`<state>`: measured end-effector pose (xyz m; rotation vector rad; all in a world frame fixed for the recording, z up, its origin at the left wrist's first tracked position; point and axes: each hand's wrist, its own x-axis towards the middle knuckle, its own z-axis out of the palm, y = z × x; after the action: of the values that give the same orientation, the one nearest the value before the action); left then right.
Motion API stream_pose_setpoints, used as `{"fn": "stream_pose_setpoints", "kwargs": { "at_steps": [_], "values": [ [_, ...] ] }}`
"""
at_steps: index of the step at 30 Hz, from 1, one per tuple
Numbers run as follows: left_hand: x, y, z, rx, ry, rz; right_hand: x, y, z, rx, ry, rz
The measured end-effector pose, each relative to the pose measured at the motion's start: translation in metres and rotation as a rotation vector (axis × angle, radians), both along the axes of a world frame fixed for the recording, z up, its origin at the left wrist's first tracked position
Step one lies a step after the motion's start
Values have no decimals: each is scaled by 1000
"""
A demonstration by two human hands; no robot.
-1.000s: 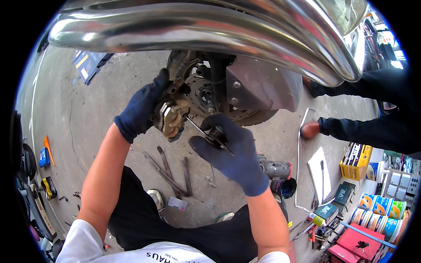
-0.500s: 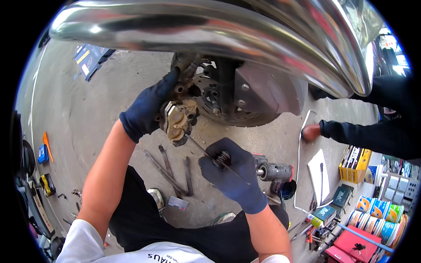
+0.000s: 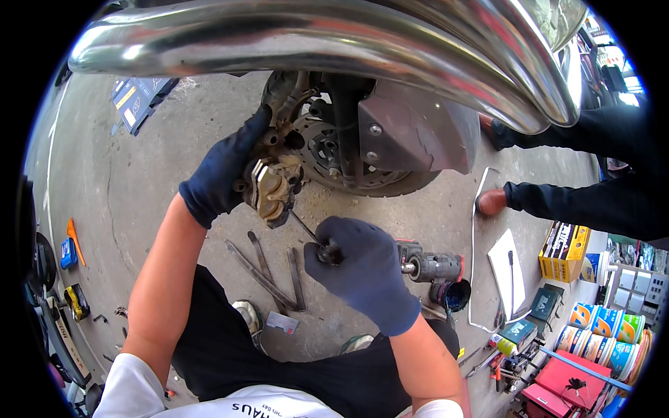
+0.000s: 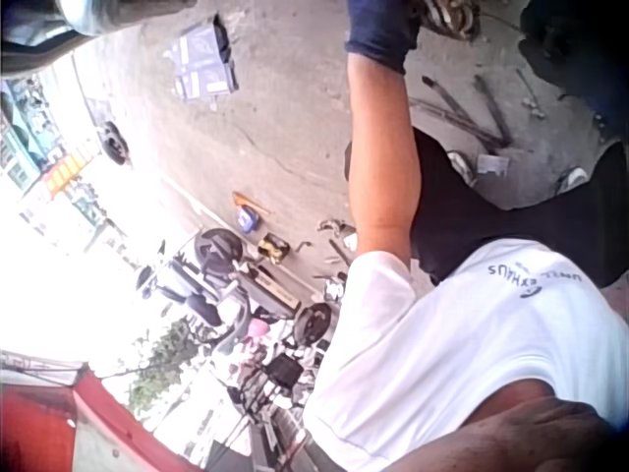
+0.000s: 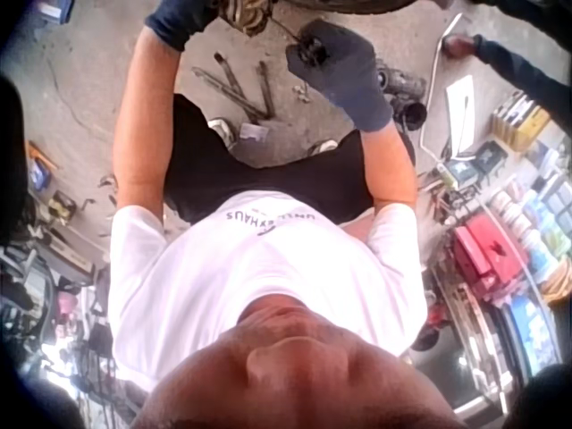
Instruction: The person unpacks new brake pads and installs them into the scooter's front brake caliper. They apply grease to the pads and caliper, then use a screwdriver and impact driver to secure the components.
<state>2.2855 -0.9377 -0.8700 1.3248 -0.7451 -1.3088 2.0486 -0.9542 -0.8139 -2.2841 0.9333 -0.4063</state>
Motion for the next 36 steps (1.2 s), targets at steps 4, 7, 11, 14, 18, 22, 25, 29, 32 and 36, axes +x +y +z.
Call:
{"fn": "stream_pose_setpoints", "kwargs": {
  "at_steps": [4,7,11,14,18,22,25,29,32,36],
  "values": [
    [3,-6,-3,41,-16,8,8,-8,-2,-333,67,130],
    [7,-3,-5,138,-40,47,11,-8,-6,116,30,-28],
    [-2,-8,-10,70,51,82,11,0,-29,1085,-294,-426],
    [-13,-6,-9,3,-18,165,8,4,-40,1440,-519,-623],
    [-18,-1,3,75,-103,245,11,16,-33,1301,-492,-677],
    [-19,-5,-3,101,-228,267,-7,42,-49,888,-439,-588],
    [-17,-2,-2,63,-252,274,-18,49,-44,876,-598,-323],
    [-23,2,22,32,-99,268,-44,48,-45,374,-193,98],
    [-15,3,20,109,-160,178,-39,50,-35,-145,99,144],
    [-10,1,21,195,-187,118,-29,44,-19,-726,125,151]
  ]
}}
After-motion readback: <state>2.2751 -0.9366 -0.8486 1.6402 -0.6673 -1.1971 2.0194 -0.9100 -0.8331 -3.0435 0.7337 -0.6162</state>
